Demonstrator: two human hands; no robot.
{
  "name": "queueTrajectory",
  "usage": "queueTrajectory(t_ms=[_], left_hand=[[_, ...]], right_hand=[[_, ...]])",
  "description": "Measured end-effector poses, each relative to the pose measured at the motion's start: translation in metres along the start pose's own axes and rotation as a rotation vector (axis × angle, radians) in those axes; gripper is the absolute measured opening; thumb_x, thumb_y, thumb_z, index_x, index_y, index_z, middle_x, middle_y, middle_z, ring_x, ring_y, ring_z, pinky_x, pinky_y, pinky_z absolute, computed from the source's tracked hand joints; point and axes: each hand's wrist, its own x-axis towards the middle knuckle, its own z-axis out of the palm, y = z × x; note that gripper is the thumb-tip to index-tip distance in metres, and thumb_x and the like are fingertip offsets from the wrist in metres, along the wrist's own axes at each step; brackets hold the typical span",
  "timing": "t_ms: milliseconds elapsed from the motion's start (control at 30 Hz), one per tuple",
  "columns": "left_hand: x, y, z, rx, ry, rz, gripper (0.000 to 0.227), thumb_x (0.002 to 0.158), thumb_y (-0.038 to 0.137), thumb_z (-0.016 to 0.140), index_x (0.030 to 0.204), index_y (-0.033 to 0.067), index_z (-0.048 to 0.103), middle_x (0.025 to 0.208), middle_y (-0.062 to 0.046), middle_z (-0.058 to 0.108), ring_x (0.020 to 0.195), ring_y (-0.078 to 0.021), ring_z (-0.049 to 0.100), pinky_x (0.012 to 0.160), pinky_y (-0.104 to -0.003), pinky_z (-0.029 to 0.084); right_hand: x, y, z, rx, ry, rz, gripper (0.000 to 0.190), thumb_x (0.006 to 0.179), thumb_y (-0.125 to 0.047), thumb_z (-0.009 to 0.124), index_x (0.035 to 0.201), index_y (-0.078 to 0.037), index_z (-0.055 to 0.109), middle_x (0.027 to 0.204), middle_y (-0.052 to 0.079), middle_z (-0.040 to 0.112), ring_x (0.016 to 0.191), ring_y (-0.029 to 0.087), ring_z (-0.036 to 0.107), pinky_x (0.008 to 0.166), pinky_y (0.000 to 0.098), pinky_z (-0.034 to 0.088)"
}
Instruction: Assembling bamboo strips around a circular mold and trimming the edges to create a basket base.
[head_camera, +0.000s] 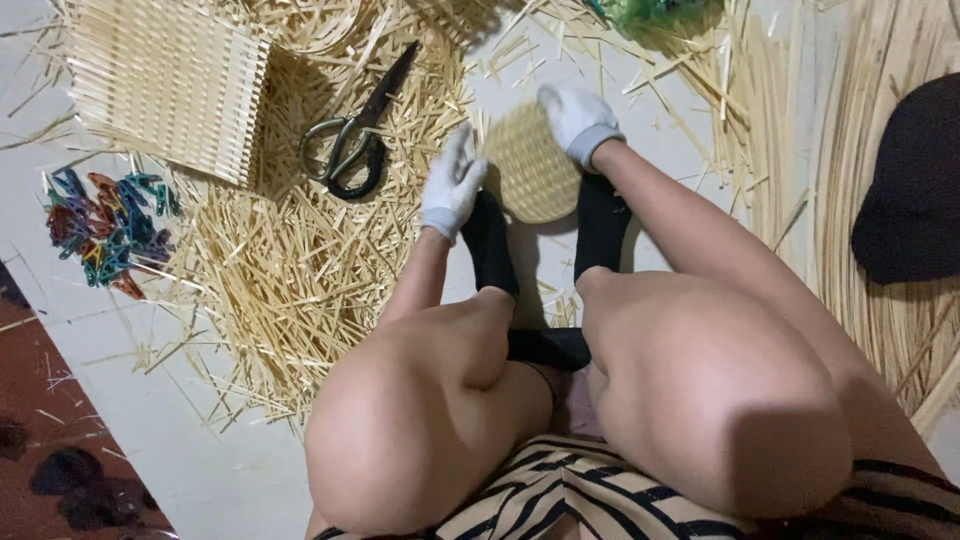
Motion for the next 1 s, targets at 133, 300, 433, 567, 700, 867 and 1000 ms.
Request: queueTrajectory(t_ms=[133,300,433,567,700,867,1000], left_hand=[[0.013,0.046,-0.011,0.090,0.027,0.063,0.066,0.098,0.021,0.072,0.154,0.0061,0.041,0.137,-0.017,0.062,0.114,-0.0244,0.064,0.097,-0.034,0.052],[0.044,0.032,-0.034,-0.444,-0.003,-0.183,0.045,0.102,0.018,0.066,0.141,-0.0006,0.056,0.115,-0.012,0.069,0.098,-0.0198,0.067,0.081,-0.033,0.056],[0.056,0.078,-0.050,-0.132,-0.027,0.153,0.030,0.103,0.011,0.067,0.129,-0.0041,0.065,0.110,-0.011,0.073,0.099,-0.0217,0.069,0.089,-0.036,0.056],[0.051,0.122,-0.020,0.369,-0.011,0.360,0.031,0.097,0.007,0.070,0.128,0.0038,0.067,0.113,-0.012,0.074,0.103,-0.0247,0.071,0.095,-0.038,0.057],[0.044,0.162,-0.007,0.579,0.057,0.470,0.041,0.092,0.011,0.076,0.131,0.0073,0.066,0.115,-0.016,0.070,0.105,-0.0315,0.067,0.095,-0.040,0.054],[0.029,0.138,-0.001,0.559,0.269,0.594,0.047,0.083,0.017,0.083,0.125,0.0054,0.066,0.120,-0.019,0.066,0.113,-0.0352,0.062,0.099,-0.041,0.051],[0.031,0.117,0.013,0.396,0.251,0.539,0.028,0.088,0.013,0.083,0.115,0.0104,0.074,0.115,-0.010,0.072,0.111,-0.0280,0.067,0.099,-0.037,0.054]], right_hand=[[0.018,0.014,-0.007,0.240,0.157,0.185,0.061,0.106,-0.053,0.033,0.114,-0.006,0.071,0.110,0.028,0.069,0.107,0.046,0.063,0.096,0.0523,0.047],[0.018,0.023,-0.012,0.561,0.220,0.223,0.048,0.107,-0.047,0.047,0.125,-0.007,0.066,0.116,0.019,0.072,0.111,0.033,0.068,0.099,0.0438,0.051],[-0.033,-0.052,-0.083,0.463,0.308,0.009,0.039,0.099,-0.025,0.062,0.136,-0.014,0.060,0.130,0.014,0.066,0.114,0.025,0.068,0.096,0.0366,0.058],[-0.059,-0.095,-0.092,0.246,0.278,-0.247,0.051,0.090,-0.016,0.075,0.138,-0.015,0.059,0.142,0.016,0.054,0.116,0.032,0.064,0.094,0.0385,0.057],[-0.044,-0.072,-0.071,0.194,0.336,-0.415,0.041,0.092,-0.010,0.080,0.130,-0.016,0.066,0.142,0.016,0.053,0.122,0.036,0.064,0.102,0.0401,0.056],[-0.055,-0.049,-0.065,0.372,0.377,-0.367,0.038,0.094,-0.005,0.079,0.129,-0.013,0.068,0.142,0.015,0.053,0.124,0.031,0.064,0.106,0.0363,0.057],[-0.058,-0.035,-0.053,0.488,0.434,-0.367,0.036,0.091,-0.004,0.082,0.124,-0.008,0.070,0.135,0.014,0.056,0.122,0.029,0.064,0.103,0.0350,0.057]])
